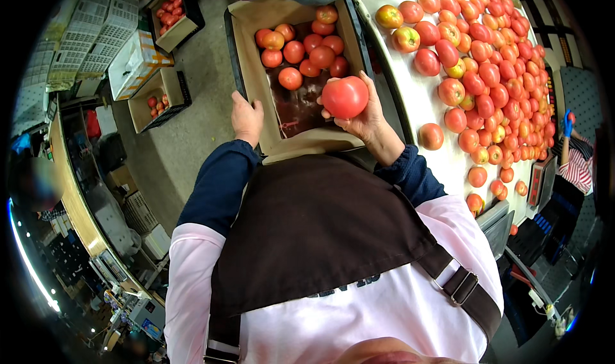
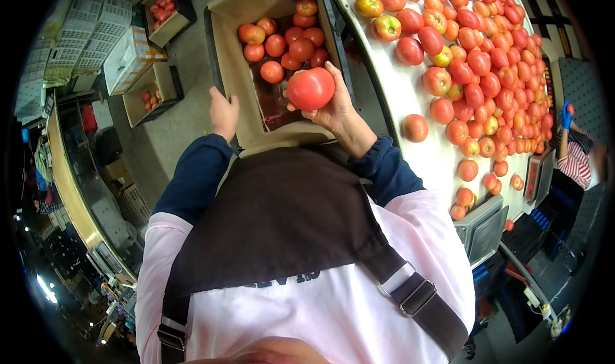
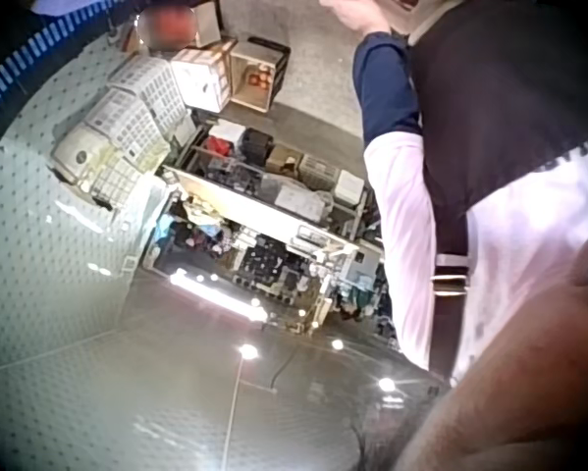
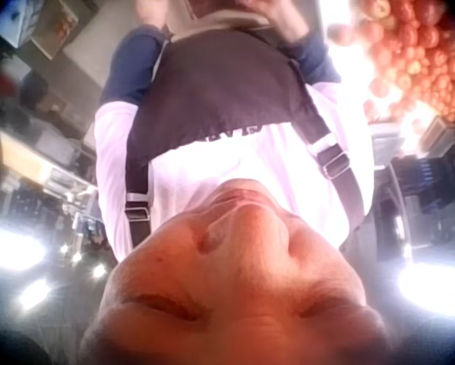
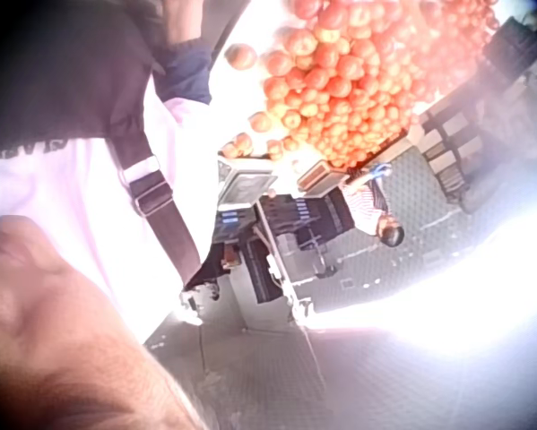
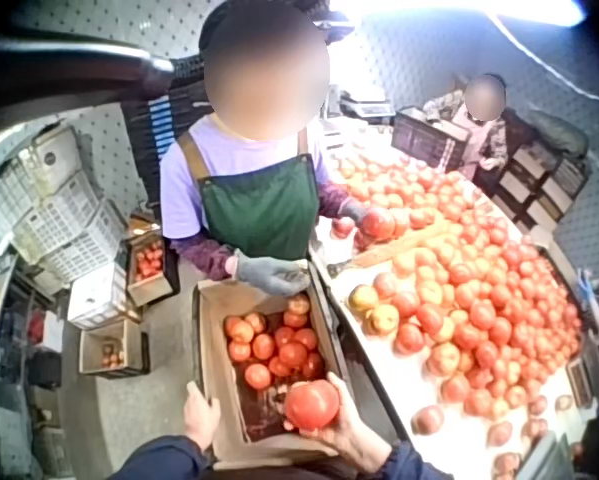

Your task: The person picks tomatoes from a large pile on a table and places them into a cardboard box. They handle the tomatoes one by one, occasionally inspecting them before placing them in the box. The person also moves a crate and places it on the table.

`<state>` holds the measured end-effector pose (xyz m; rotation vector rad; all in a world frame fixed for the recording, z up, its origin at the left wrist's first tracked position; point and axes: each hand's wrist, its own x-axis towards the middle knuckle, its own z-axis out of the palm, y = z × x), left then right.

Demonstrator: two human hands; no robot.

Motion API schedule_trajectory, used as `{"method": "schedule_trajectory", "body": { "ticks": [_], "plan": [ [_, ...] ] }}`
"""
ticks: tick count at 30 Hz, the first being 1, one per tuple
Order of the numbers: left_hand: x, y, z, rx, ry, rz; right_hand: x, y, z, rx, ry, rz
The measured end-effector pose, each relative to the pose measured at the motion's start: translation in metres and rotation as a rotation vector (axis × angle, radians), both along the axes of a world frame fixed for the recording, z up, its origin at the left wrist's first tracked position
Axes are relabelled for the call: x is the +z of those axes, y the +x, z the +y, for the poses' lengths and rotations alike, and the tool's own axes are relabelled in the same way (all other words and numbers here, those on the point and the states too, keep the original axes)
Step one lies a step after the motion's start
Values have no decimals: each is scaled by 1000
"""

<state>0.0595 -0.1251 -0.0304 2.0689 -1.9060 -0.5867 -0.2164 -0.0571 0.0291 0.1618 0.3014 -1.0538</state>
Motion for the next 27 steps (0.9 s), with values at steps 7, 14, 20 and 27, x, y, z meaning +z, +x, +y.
{"method": "schedule_trajectory", "body": {
  "ticks": [7, 14, 20, 27],
  "plan": [
    [-3, 1, 0, -9, -19, 9, 5, -3, 4, 89, -101, -21],
    [-6, 3, 1, -6, -17, 4, 30, 1, 7, 62, -98, 37],
    [-3, 1, 1, 4, -17, 9, 4, -5, 10, 89, -237, 25],
    [-7, 2, 1, -11, -25, -4, -5, 6, 34, -43, 244, 142]
  ]
}}
